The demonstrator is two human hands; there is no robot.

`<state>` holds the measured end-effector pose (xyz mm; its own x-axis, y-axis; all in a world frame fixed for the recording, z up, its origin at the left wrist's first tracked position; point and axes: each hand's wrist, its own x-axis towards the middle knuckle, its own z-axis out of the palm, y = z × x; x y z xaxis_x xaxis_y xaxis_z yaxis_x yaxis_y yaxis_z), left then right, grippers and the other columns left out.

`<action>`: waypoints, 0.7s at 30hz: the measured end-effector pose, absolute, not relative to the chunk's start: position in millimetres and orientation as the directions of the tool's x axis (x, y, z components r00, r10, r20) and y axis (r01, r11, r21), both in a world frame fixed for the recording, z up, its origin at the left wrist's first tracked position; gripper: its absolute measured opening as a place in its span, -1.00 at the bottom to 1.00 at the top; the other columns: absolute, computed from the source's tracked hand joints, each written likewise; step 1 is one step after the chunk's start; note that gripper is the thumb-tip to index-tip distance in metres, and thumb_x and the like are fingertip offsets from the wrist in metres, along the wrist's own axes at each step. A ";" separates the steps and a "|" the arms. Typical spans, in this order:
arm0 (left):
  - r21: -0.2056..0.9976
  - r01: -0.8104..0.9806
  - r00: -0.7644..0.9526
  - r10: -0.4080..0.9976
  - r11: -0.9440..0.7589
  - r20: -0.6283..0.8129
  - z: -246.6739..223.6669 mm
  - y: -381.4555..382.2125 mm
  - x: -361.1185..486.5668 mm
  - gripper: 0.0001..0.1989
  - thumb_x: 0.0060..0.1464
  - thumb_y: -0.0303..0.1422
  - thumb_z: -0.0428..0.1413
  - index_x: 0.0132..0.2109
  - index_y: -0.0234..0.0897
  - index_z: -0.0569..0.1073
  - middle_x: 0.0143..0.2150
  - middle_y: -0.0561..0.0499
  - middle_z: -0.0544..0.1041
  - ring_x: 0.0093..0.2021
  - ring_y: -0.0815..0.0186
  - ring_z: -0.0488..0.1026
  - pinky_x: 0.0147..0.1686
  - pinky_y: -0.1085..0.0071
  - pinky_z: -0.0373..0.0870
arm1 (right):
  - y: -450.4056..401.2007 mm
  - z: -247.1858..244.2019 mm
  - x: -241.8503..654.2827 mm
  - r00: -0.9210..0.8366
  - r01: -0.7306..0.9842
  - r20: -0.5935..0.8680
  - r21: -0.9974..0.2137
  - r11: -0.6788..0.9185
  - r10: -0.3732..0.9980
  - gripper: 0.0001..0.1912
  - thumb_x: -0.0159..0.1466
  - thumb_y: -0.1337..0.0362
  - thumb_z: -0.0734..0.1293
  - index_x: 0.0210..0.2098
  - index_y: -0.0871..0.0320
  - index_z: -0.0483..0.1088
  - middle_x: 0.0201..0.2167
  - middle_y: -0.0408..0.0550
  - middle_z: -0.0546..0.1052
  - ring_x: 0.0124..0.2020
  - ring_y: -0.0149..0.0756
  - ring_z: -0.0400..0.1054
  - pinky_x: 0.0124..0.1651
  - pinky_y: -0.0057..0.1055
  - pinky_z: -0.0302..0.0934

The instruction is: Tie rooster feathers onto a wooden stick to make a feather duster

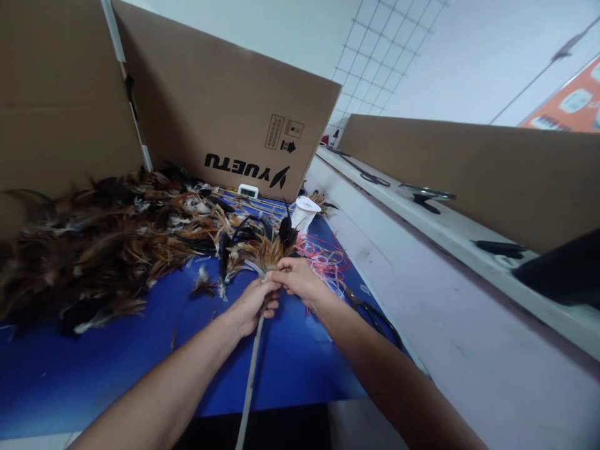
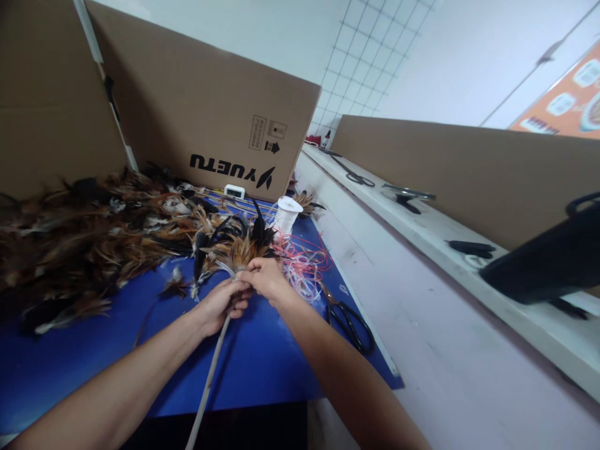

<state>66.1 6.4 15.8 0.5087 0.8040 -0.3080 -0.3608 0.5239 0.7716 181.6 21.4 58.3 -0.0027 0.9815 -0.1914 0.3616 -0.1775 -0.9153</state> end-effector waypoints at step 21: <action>0.714 -0.416 0.484 0.802 0.563 -0.350 18.8 7.9 65.6 -0.79 -0.10 -0.38 0.15 -0.37 -0.30 0.23 -0.55 0.15 0.23 -0.69 0.58 0.09 -0.71 0.61 -0.16 | 22.6 99.6 189.6 0.018 0.489 0.096 -0.869 0.075 0.995 -0.83 0.03 0.24 0.36 -0.44 0.20 0.35 -0.67 -0.24 0.37 -0.70 -0.52 0.17 -0.63 -0.55 0.05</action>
<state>65.6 7.9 18.8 0.4840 0.8021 -0.3498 -0.4162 0.5627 0.7142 189.6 22.6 99.6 0.0177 0.9952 0.0959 0.4894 0.0750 -0.8688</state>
